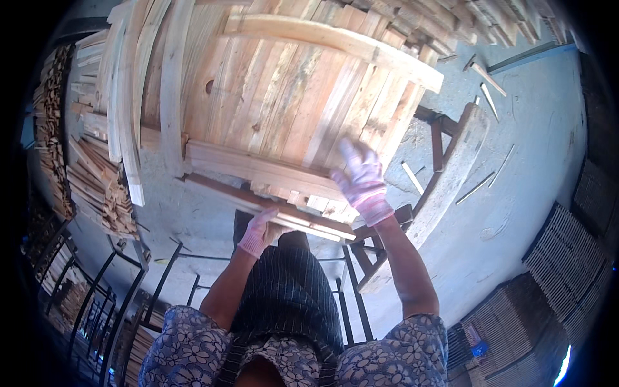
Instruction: The person picks up wooden planks from a pile and stacks them neatly on a wooden rack. They handle the planks with gloved hands, arranging them in an orderly fashion.
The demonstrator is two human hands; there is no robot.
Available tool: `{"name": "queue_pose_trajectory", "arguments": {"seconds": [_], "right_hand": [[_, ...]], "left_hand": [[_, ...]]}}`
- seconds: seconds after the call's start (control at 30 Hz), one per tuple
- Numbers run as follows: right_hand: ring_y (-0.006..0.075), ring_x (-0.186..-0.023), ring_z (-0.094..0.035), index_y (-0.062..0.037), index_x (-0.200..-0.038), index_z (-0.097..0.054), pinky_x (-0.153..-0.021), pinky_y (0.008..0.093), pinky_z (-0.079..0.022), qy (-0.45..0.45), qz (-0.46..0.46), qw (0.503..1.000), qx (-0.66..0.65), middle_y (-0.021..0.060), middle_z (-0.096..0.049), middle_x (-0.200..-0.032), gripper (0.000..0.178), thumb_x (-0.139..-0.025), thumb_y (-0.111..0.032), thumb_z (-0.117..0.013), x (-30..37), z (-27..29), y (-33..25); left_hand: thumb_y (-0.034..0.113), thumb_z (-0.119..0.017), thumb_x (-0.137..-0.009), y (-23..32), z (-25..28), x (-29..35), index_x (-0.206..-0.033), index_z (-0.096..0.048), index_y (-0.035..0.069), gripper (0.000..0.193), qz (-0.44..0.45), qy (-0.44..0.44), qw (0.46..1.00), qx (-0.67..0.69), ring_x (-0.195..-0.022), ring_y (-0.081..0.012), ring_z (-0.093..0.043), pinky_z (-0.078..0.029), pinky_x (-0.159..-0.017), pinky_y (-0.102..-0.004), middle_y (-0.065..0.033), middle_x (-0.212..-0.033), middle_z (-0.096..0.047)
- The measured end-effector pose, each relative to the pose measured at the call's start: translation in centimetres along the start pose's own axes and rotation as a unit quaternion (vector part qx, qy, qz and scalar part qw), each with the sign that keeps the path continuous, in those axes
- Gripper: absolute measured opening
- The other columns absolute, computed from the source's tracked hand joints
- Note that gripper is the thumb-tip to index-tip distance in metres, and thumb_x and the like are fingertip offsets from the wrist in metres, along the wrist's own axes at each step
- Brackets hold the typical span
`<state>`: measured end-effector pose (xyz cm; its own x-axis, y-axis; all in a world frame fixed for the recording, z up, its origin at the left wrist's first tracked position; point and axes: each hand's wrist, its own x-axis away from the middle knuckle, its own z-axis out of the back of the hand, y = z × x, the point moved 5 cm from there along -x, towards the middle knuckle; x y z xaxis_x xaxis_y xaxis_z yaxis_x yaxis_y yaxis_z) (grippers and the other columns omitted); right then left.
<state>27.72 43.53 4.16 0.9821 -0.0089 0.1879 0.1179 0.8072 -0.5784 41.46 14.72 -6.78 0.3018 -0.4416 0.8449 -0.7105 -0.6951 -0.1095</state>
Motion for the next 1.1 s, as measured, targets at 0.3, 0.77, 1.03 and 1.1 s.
{"name": "queue_pose_trajectory", "arguments": {"seconds": [0.3, 0.77, 1.03, 1.1], "right_hand": [[0.0321, -0.15, -0.028, -0.0028, -0.161, -0.009, -0.122, 0.034, -0.02, 0.175, -0.348, 0.91, -0.142, 0.0224, -0.025, -0.163, 0.082, -0.103, -0.041, -0.052, -3.2, -1.1, 16.9], [0.0348, -0.147, -0.032, -0.0131, -0.163, 0.001, -0.12, 0.0402, -0.028, 0.088, -0.349, 0.927, -0.101, 0.0204, -0.022, -0.165, 0.086, -0.103, -0.05, -0.049, -3.0, -0.3, 18.7], [0.0338, -0.104, -0.063, -0.0088, -0.15, -0.044, -0.09, 0.0446, -0.052, 0.019, -0.035, 0.997, -0.068, 0.0206, -0.062, -0.116, 0.057, -0.096, -0.017, -0.062, -9.5, -1.2, -6.4], [0.0323, -0.093, -0.067, -0.0105, -0.145, -0.051, -0.081, 0.0436, -0.055, -0.053, 0.013, 0.995, -0.082, 0.0191, -0.066, -0.105, 0.051, -0.095, -0.015, -0.063, -11.6, -4.2, -18.5]], "left_hand": [[0.0, -0.069, -0.085, -6.3, -1.0, -3.8, -0.133, -0.049, 0.005, 0.052, 0.051, 0.058, 0.987, 0.144, -0.132, -0.0459, -0.048, -0.039, -0.101, -0.0791, -0.0243, -0.136, -0.052], [0.007, -0.074, -0.088, -9.2, -1.2, 10.8, -0.12, -0.057, 0.001, 0.037, 0.039, 0.076, 0.995, -0.057, -0.117, -0.0333, -0.063, -0.05, -0.105, -0.0519, -0.0175, -0.12, -0.064], [0.016, -0.079, -0.082, 20.4, -11.7, 26.0, -0.122, -0.058, 0.002, 0.047, -0.238, 0.031, 0.938, -0.25, -0.103, -0.0269, -0.067, -0.053, -0.097, -0.0423, -0.0124, -0.109, -0.065], [0.016, -0.08, -0.08, 30.2, -11.5, 27.9, -0.124, -0.057, 0.002, 0.052, -0.276, 0.085, 0.893, -0.344, -0.101, -0.0256, -0.067, -0.054, -0.094, -0.0392, -0.0128, -0.109, -0.066]]}}
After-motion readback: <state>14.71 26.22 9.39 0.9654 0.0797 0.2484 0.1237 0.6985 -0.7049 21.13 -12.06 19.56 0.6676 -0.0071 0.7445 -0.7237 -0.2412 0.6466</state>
